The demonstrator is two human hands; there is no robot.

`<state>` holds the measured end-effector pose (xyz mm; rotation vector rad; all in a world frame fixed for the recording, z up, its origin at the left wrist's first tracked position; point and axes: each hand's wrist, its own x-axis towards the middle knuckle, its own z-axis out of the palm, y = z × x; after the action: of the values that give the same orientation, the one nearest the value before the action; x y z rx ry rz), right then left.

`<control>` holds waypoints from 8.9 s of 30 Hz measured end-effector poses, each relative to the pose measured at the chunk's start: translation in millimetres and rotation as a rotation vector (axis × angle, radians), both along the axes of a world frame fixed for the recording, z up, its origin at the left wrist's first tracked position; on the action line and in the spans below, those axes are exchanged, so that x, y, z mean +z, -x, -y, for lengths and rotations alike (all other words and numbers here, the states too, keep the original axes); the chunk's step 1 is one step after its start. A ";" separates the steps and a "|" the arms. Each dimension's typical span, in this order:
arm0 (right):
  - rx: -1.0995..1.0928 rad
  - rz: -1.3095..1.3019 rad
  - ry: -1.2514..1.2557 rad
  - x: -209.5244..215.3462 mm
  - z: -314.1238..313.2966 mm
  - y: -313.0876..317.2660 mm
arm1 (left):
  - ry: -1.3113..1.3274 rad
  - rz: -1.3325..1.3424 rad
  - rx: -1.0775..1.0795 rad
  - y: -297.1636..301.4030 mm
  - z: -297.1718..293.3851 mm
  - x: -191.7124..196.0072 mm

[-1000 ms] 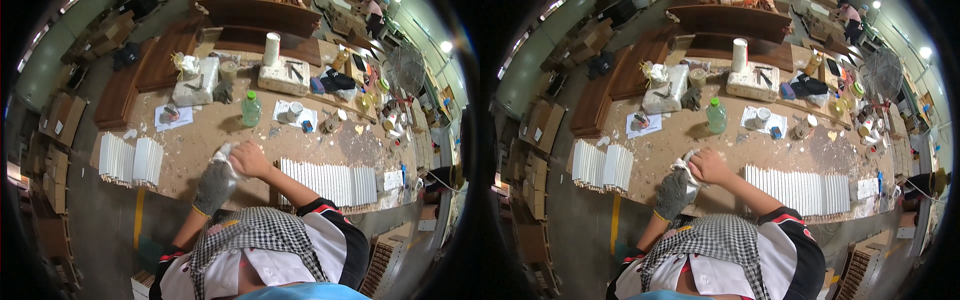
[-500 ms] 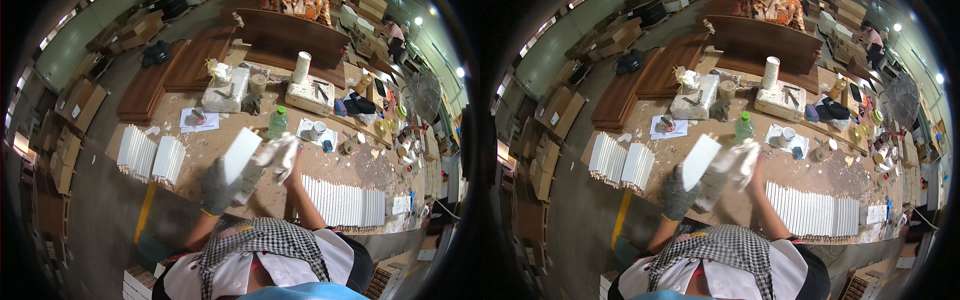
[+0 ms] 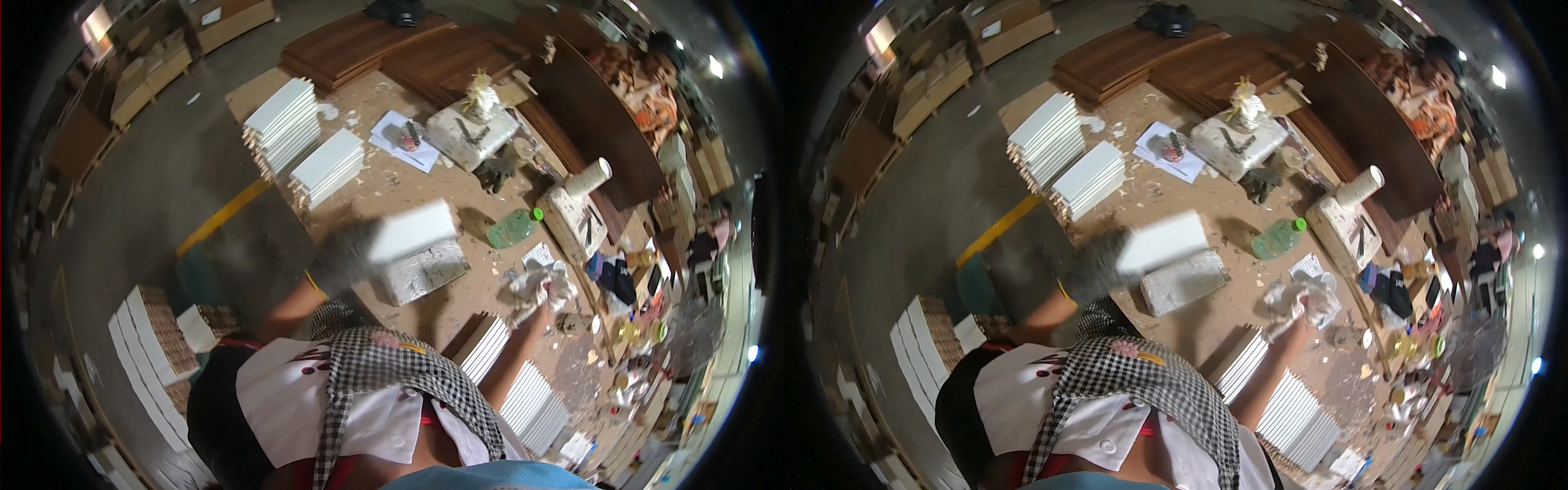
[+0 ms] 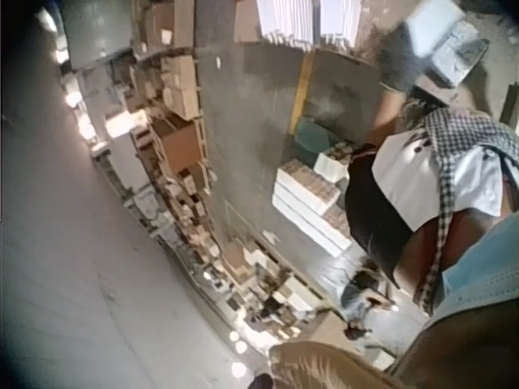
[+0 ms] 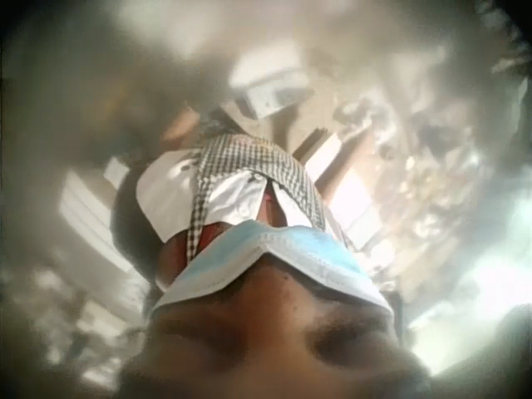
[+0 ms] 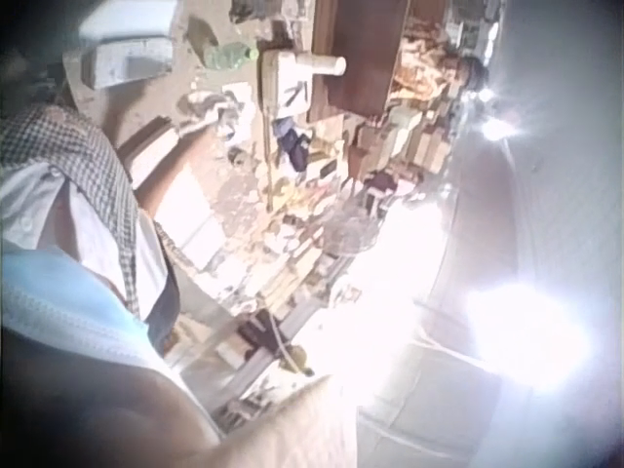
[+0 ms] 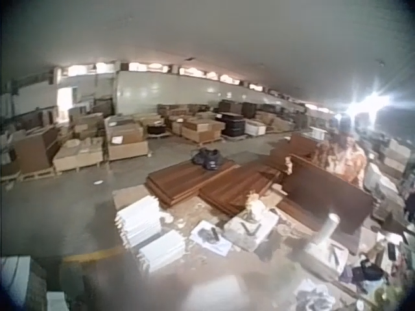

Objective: The person cleans wood panels using a cloth and a spray bottle, and applies a blue hand tool to the edges.

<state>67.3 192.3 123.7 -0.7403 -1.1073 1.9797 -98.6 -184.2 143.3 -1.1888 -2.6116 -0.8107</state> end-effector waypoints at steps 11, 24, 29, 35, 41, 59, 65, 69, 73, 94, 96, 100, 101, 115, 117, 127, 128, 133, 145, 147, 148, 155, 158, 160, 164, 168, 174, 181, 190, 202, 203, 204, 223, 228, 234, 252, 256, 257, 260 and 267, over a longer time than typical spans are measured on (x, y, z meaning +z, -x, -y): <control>0.342 0.527 -0.519 29.4 50.8 -22.7 | 0.192 0.145 0.486 149.1 101.1 -27.9; 0.709 0.859 -1.227 12.5 62.6 -5.5 | 0.274 0.192 0.455 155.1 114.2 1.1; 0.775 0.503 -0.791 27.5 113.2 51.6 | 0.168 0.431 0.311 213.2 88.2 26.8; 1.079 0.298 -0.225 2.5 246.9 184.6 | 0.430 0.417 0.041 287.7 100.1 -35.6; 0.759 0.323 -0.046 -42.5 302.0 317.2 | 0.588 0.357 -0.321 293.9 85.3 -13.2; 0.514 0.090 0.384 -105.4 334.4 387.1 | -0.180 1.243 0.203 321.9 66.9 -100.4; 0.558 0.245 0.531 -50.3 363.2 354.7 | 0.070 1.088 0.315 314.8 92.2 -73.8; 0.634 0.318 0.507 -100.5 364.3 313.0 | -0.280 1.008 0.188 286.0 103.7 -61.0; 0.598 0.222 0.422 -52.7 409.4 301.6 | -0.487 1.051 0.295 254.7 137.3 -104.0; -0.400 0.885 -0.855 -18.6 243.0 113.1 | -0.497 0.827 0.038 168.9 170.6 -50.5; -0.314 1.203 -0.880 -16.8 215.6 61.7 | -0.415 0.800 -0.055 154.2 159.5 -30.2; -0.168 1.549 -1.255 -76.3 190.6 -2.9 | -0.266 0.747 -0.286 113.2 119.9 0.4; -0.017 1.569 -1.231 -85.3 189.9 -11.6 | -0.228 0.722 -0.337 99.5 108.0 9.4; -0.490 0.838 -0.780 27.7 82.9 -155.2 | 0.113 0.316 -0.771 -117.5 -177.9 -115.6; -0.433 0.928 -0.776 29.0 66.2 -171.7 | 0.281 0.619 -0.693 -142.0 -193.3 -125.3; 0.063 1.160 -1.339 -38.9 92.1 -134.2 | 0.301 0.947 -0.384 -172.2 -175.2 -89.8; 0.093 1.031 -1.215 -38.4 86.1 -134.6 | 0.248 0.940 -0.361 -168.9 -176.4 -114.7; -0.066 0.948 -1.121 -50.8 90.2 -135.1 | 0.133 0.946 -0.403 -157.1 -190.9 -175.4; -0.343 0.658 -0.723 -19.7 90.7 -73.8 | -0.207 0.515 -0.379 0.1 -95.9 -95.2; -0.283 0.621 -0.834 8.8 112.4 -34.4 | -0.186 0.487 -0.362 -1.3 -103.4 -129.3; -0.249 0.628 -1.048 8.7 114.7 -19.7 | -0.223 0.423 -0.366 -0.8 -101.6 -117.5; 0.258 0.668 -1.495 -7.3 192.8 90.8 | -0.088 0.347 -0.322 -15.5 -72.0 -126.1; 0.288 0.700 -1.516 -31.6 173.8 98.8 | -0.219 0.459 -0.349 -11.7 -72.2 -124.5; 0.267 0.694 -1.476 -42.4 168.4 99.8 | -0.282 0.506 -0.342 -12.1 -68.9 -120.2; 0.094 0.734 -1.128 -67.3 91.7 95.4 | -0.356 0.564 -0.330 -12.2 -70.5 -117.7; 0.058 0.899 -1.010 -90.3 19.5 86.1 | -0.458 0.591 -0.320 -17.2 -69.5 -124.0; -0.124 0.496 -0.882 1.3 78.4 109.3 | -0.621 0.955 -0.226 -27.2 -28.1 -117.7; 0.533 0.408 -1.678 -34.3 159.8 106.9 | -0.218 0.566 -0.304 -5.3 -43.8 -81.8; -0.080 0.999 -0.884 -92.1 -12.8 87.9 | -0.337 0.471 -0.104 -33.5 -19.8 -85.7; 0.229 0.785 -0.991 -26.8 92.1 103.6 | -0.921 1.943 0.265 -2.2 -62.3 -90.2; 0.360 0.732 -1.569 -11.9 122.0 112.2 | -0.960 1.991 0.269 -1.2 -61.1 -87.9; 0.770 0.778 -1.545 -39.7 142.5 114.4 | -0.755 1.833 0.100 -0.1 -62.4 -98.3; 0.639 0.492 -1.637 -32.9 181.0 90.0 | -1.375 2.559 -0.417 8.5 -60.7 -186.2; 0.607 0.351 -0.873 -14.1 155.5 73.0 | -0.982 2.248 0.393 7.6 -76.1 -65.1; 0.399 0.461 -1.694 59.9 134.6 119.5 | -0.490 1.429 -0.087 5.8 -64.5 -26.2; -0.286 0.622 -1.277 -23.4 21.5 53.6 | -0.308 1.136 -0.510 18.0 -39.8 -34.5; -0.438 0.475 -0.779 -23.3 -16.7 19.8 | -0.058 0.448 -0.370 11.6 -58.3 -75.6; -0.403 0.457 -0.771 -12.7 -15.6 17.5 | 0.044 0.325 -0.322 7.7 -63.6 -79.7; -0.299 0.639 -0.780 6.6 10.4 19.1 | 0.028 0.448 -0.262 0.1 -64.7 -100.9; 0.603 0.597 -1.537 -9.8 163.9 77.9 | 0.167 0.633 -0.462 3.7 -65.2 -179.4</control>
<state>-10.6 28.4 113.9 -0.0689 -2.8385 0.6584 -102.3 -119.0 -36.1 -1.8890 -2.9634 -1.2414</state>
